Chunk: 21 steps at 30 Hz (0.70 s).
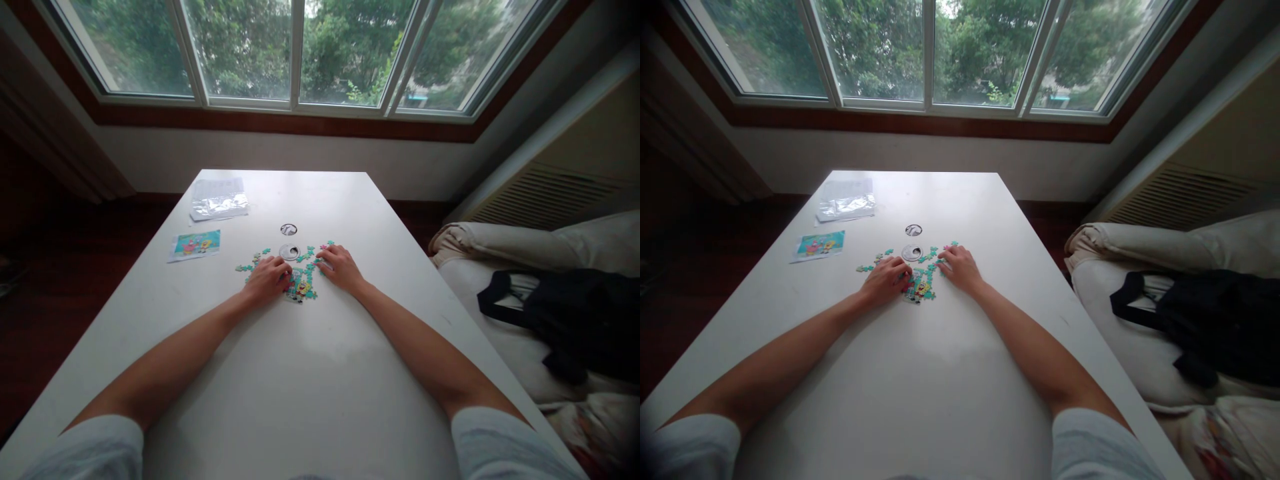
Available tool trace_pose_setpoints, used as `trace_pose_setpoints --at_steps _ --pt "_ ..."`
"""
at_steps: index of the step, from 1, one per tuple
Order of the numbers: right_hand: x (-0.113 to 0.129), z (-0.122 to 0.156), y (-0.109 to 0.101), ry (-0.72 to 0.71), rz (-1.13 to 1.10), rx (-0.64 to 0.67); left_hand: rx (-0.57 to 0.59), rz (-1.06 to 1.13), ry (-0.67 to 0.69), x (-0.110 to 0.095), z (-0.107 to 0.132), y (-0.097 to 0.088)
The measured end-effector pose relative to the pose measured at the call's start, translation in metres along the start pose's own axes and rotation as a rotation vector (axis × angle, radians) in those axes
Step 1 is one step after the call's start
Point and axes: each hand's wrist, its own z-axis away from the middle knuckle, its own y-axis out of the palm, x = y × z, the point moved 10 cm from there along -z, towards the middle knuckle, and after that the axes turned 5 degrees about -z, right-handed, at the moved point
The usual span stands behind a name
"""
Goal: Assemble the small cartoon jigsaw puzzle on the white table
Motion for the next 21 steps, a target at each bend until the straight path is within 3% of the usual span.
trace_pose_setpoints --at_steps 6,14,21 --pt "0.025 0.004 0.008 -0.178 0.014 0.104 -0.033 -0.019 -0.056 0.008 -0.002 0.0" --pt "0.005 0.002 0.005 -0.04 0.06 0.038 -0.055 -0.037 -0.104 0.014 -0.001 -0.002" --pt "0.015 0.003 0.016 -0.102 0.113 0.142 -0.058 -0.043 -0.114 0.015 0.0 -0.001"
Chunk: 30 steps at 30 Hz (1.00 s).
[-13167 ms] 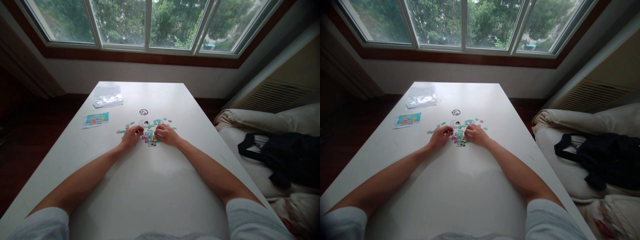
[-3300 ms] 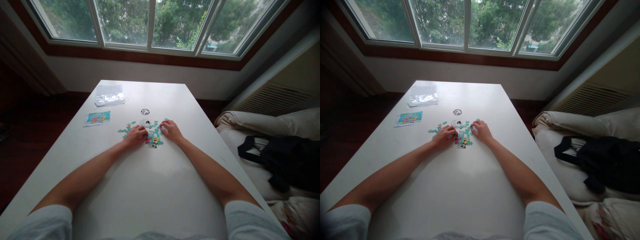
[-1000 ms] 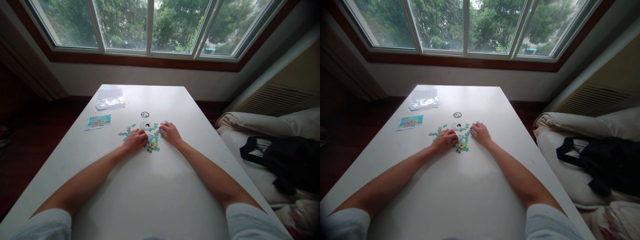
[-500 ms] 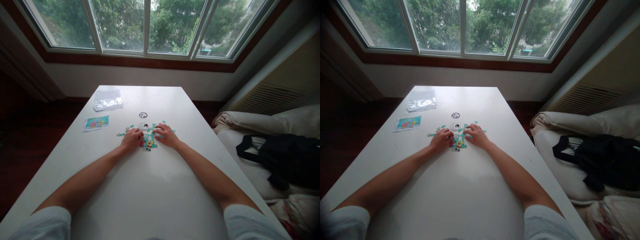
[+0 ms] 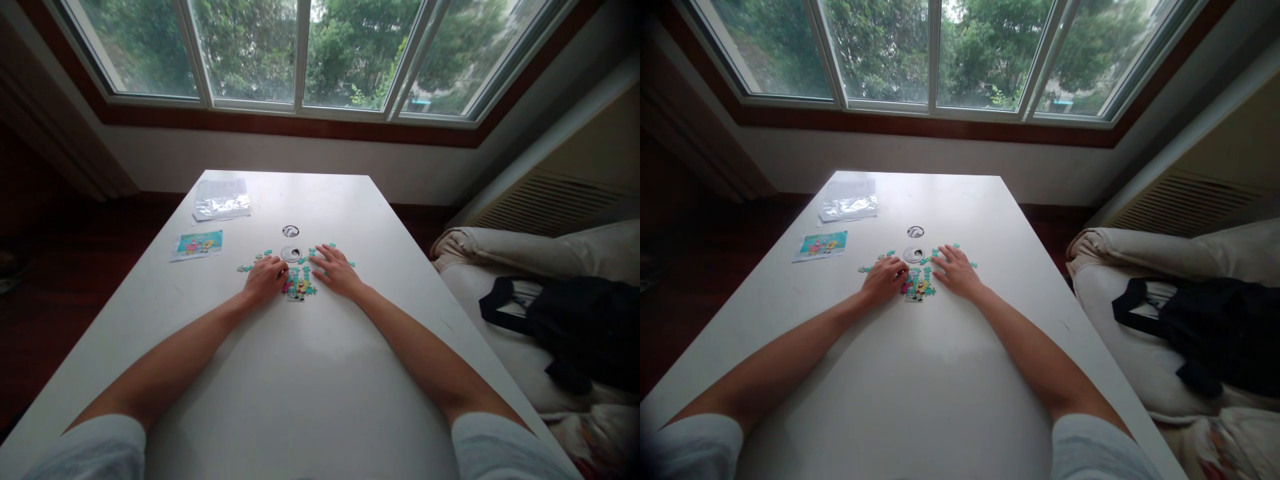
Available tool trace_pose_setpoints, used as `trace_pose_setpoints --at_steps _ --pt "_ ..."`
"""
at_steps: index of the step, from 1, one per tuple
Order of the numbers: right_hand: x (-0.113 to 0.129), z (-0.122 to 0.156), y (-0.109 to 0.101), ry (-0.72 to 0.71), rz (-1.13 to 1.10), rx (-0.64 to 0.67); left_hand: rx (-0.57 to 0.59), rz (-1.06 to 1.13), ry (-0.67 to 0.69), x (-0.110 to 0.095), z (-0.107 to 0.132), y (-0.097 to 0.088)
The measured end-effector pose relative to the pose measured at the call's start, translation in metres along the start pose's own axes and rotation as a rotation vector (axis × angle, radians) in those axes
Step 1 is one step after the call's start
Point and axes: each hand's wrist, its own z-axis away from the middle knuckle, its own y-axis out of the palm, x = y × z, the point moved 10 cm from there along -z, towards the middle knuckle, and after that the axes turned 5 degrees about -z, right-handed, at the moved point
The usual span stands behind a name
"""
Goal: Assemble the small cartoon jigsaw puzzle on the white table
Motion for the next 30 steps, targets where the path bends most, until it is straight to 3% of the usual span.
trace_pose_setpoints --at_steps 5,23,30 --pt "0.0 0.0 -0.006 -0.003 -0.055 -0.056 -0.007 0.015 -0.008 0.002 0.0 -0.001" --pt "0.011 0.001 -0.006 -0.036 -0.05 -0.057 -0.013 0.062 -0.083 0.015 -0.001 -0.003" --pt "0.01 0.0 -0.006 -0.025 -0.087 -0.048 -0.02 0.108 -0.038 0.012 -0.001 -0.003"
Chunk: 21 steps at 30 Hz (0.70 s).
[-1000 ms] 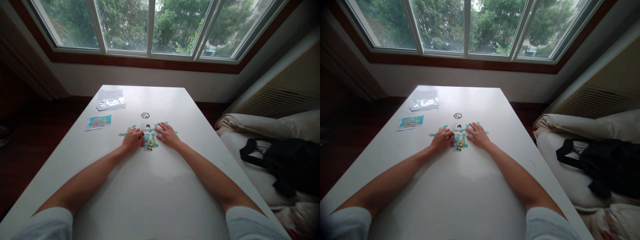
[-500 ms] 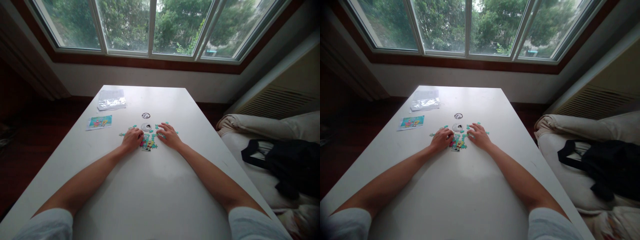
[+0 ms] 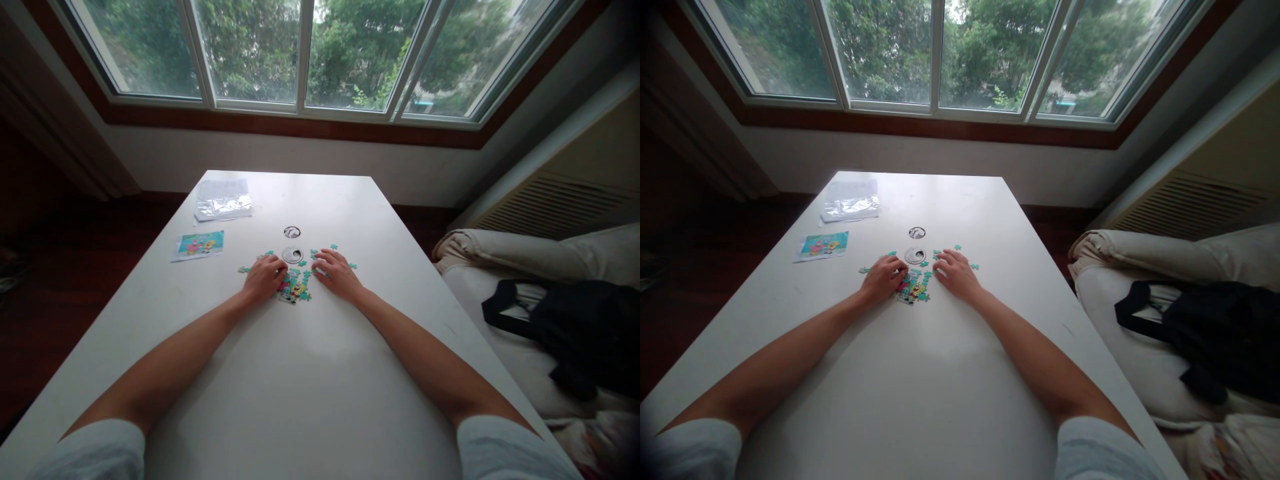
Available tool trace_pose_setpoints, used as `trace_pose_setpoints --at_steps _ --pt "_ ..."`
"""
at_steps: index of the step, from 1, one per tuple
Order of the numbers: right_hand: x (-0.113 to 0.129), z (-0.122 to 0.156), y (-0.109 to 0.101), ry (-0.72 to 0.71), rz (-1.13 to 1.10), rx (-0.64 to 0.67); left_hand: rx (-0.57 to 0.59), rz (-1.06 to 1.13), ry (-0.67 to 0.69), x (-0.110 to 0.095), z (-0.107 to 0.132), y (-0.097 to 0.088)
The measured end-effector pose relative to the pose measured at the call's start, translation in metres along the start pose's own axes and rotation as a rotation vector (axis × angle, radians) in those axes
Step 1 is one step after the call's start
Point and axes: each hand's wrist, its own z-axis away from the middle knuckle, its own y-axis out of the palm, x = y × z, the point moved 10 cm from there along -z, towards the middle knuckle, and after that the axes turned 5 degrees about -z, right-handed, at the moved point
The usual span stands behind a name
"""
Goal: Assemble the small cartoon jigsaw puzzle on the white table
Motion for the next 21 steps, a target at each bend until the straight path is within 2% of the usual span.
trace_pose_setpoints --at_steps 11,16,21 --pt "-0.011 -0.002 0.005 0.055 -0.03 0.021 0.027 0.015 0.072 -0.011 0.001 0.002" --pt "-0.011 0.001 -0.002 0.054 0.022 -0.017 0.046 0.025 0.066 -0.011 0.001 0.005" --pt "-0.004 0.002 -0.007 0.026 0.04 0.001 0.064 0.051 0.074 -0.014 0.0 0.007"
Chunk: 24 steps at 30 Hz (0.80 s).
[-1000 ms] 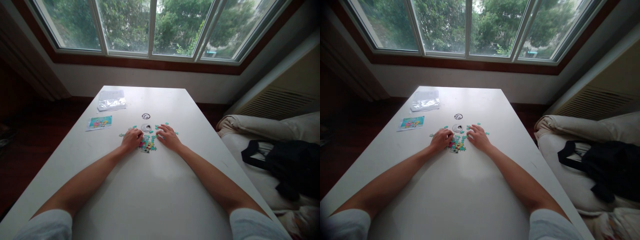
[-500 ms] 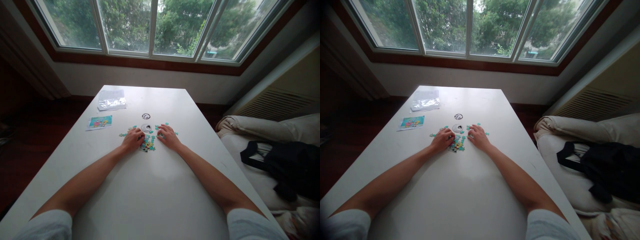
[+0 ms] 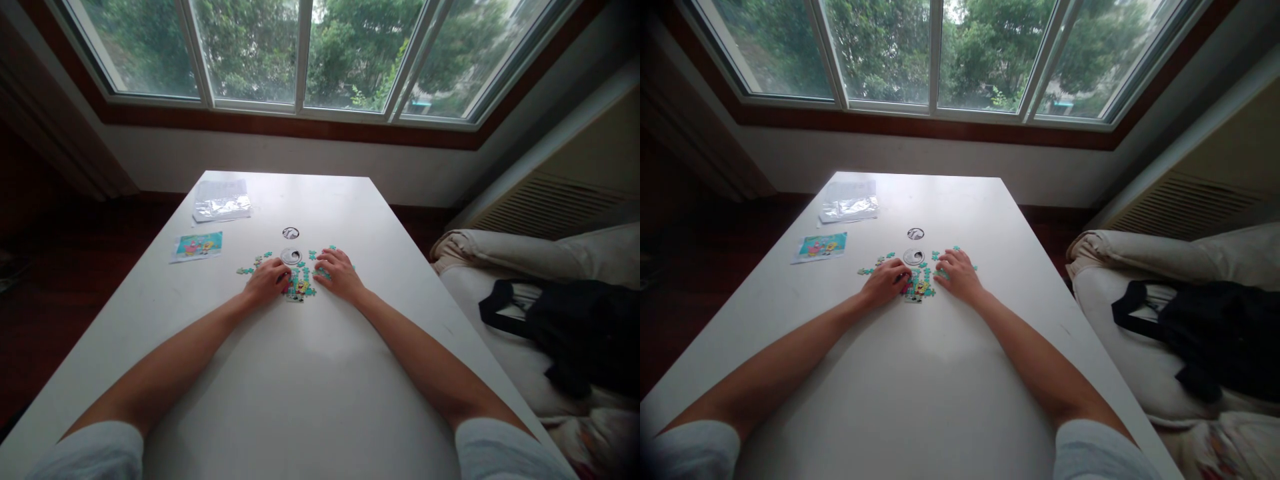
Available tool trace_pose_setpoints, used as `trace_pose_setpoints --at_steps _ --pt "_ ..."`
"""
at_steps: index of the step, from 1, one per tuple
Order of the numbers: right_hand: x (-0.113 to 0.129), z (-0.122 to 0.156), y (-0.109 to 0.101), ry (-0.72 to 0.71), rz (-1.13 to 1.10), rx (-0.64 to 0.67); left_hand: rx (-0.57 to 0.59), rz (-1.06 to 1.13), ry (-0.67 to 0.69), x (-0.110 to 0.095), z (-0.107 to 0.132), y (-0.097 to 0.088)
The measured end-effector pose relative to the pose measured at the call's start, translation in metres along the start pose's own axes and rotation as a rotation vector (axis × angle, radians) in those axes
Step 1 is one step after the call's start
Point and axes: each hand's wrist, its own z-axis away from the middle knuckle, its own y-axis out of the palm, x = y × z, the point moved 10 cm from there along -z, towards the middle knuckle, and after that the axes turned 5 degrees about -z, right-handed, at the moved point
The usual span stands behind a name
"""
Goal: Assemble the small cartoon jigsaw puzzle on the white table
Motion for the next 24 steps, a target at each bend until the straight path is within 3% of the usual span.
trace_pose_setpoints --at_steps 10,14,24 --pt "0.001 -0.004 0.006 0.023 0.055 0.089 -0.006 0.026 0.008 -0.002 0.0 -0.001" --pt "0.01 -0.004 0.001 -0.008 0.023 0.063 -0.045 0.039 -0.028 0.003 0.001 -0.004" --pt "0.026 -0.016 -0.01 -0.036 -0.431 0.009 -0.113 -0.078 -0.21 0.031 0.004 -0.019"
